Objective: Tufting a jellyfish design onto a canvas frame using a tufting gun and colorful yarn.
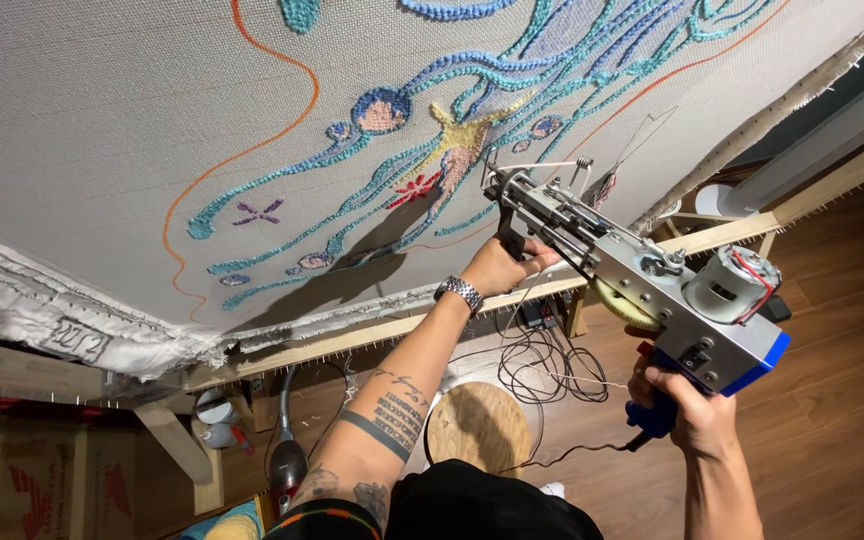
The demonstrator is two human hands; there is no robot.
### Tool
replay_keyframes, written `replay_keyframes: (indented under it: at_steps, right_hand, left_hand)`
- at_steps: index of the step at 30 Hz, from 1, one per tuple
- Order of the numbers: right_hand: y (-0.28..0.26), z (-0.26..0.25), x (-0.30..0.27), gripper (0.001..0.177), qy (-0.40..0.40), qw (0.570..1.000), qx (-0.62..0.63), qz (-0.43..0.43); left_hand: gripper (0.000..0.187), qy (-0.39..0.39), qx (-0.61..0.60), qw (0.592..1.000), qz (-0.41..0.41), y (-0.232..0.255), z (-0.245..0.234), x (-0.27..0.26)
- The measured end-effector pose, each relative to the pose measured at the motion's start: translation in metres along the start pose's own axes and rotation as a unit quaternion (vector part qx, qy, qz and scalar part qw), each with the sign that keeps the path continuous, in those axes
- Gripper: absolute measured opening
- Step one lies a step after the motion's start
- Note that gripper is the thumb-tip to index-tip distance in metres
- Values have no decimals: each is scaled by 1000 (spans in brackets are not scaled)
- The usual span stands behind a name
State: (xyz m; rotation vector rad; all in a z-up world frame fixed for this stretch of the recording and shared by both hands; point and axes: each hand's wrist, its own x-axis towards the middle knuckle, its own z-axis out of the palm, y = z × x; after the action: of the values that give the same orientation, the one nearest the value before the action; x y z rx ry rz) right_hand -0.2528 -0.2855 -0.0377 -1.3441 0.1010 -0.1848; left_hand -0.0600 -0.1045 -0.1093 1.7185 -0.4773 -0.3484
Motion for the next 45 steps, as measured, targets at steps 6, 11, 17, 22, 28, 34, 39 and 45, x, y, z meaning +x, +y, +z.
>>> replay_keyframes:
  at_steps: [6,11,17,22,28,34,39,45]
  right_hand:
    - [-10,-6,6,38,-35,999,-18,18]
    - [-7,-18,10,29,-65,997,6,43]
    - [-2,-31,15,33,-60,995,52,56]
    - [-7,-31,16,38,-69,995,53,48]
    - [-10,-32,16,37,-83,994,55,43]
    - [-14,-30,16,37,-87,994,51,33]
    - [-16,-30,15,40,-91,994,48,25]
    - [-10,-38,15,40,-82,995,54,24]
  left_hand:
    - [13,-26,-89,995,21,6,3,-7]
    - [13,0,-62,997,43,10,3,-8]
    - [20,8,-97,995,5,20,7,-9]
    - [18,12,-70,997,15,29,6,-12]
    - [19,10,-66,998,1,27,8,-10]
    - [17,14,-53,998,-4,30,9,-9]
    - [17,15,-30,999,-21,37,9,-12]
    - [17,14,-32,998,-43,45,10,-15]
